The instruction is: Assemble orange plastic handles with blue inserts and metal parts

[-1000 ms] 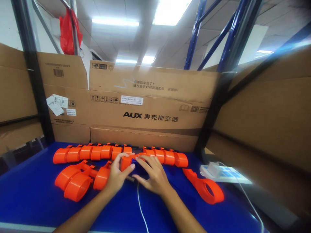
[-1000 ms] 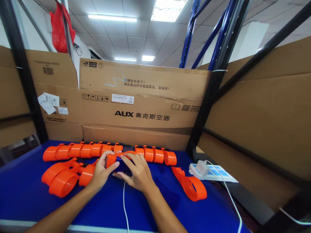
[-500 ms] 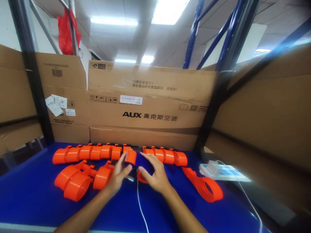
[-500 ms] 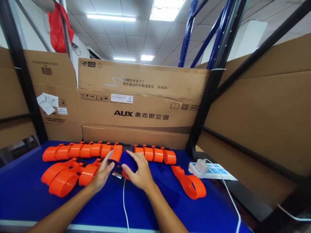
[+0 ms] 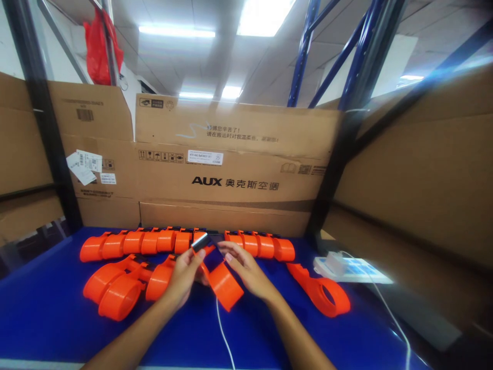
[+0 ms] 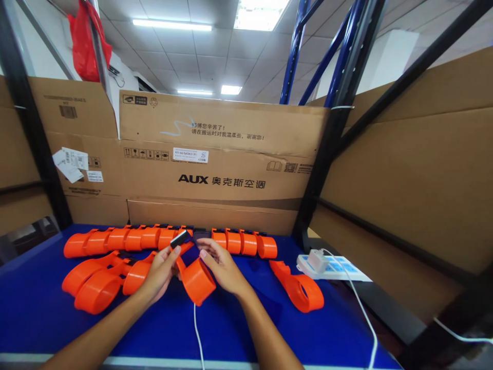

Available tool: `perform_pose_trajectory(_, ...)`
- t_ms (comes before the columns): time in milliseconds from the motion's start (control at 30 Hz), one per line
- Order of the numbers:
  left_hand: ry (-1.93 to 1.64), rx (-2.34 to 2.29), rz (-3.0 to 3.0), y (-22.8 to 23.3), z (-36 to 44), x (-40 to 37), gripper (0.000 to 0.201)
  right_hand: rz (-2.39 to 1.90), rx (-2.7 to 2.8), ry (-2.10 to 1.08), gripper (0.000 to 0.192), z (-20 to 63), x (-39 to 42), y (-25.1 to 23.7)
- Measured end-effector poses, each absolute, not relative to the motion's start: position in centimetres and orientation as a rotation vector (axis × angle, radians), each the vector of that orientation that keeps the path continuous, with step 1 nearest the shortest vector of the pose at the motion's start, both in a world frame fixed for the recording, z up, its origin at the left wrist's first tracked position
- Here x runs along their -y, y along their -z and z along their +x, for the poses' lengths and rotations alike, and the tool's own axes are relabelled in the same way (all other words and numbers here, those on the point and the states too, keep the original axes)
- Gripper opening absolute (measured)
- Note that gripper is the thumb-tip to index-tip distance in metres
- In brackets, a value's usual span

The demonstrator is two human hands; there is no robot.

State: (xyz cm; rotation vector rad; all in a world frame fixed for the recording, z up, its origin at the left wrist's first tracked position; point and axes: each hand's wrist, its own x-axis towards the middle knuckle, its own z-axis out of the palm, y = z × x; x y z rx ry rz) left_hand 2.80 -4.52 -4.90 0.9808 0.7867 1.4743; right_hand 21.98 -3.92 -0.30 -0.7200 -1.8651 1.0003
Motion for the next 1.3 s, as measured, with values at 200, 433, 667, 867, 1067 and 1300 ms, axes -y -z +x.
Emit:
perform_pose_trajectory(200,-1.531,-0.871,0.89,4.9,2.8,4.1,0.048,-0.613,2.208,-0.958,0.076,24.3,5.7,-1.7)
perform_pose_trajectory(433,-1.231,-0.88,1.059,5.6,3.1,4.4,0.05,-0.795,2.184,-0.906,0.063,25.3,9.4,-1.8)
perform_pose_trajectory(667,-1.096,-0.842,1.119,5.8,2.5,4.0,0.067,-1.049,1.898,-1.183,0.057,27.1,11.8,0.3)
perform_pose_trajectory(867,-1.126,-0.84,1.141,5.8,2.5,3.9,0.067,-1.164,1.757,-1.17,0.055,27.3,9.6,2.0)
perform_pose_trajectory(1067,-1.146,-0.846,1.19,5.6,2.3,4.1,0.056,-1.338,1.794,-0.99,0.066,27.7,8.7,2.7)
perform_pose_trajectory(1300,-1.174,-0.864,1.187,5.5,2.3,4.1,0.051,-1.735,1.903,0.219,0.045,32.4,7.8,-0.5)
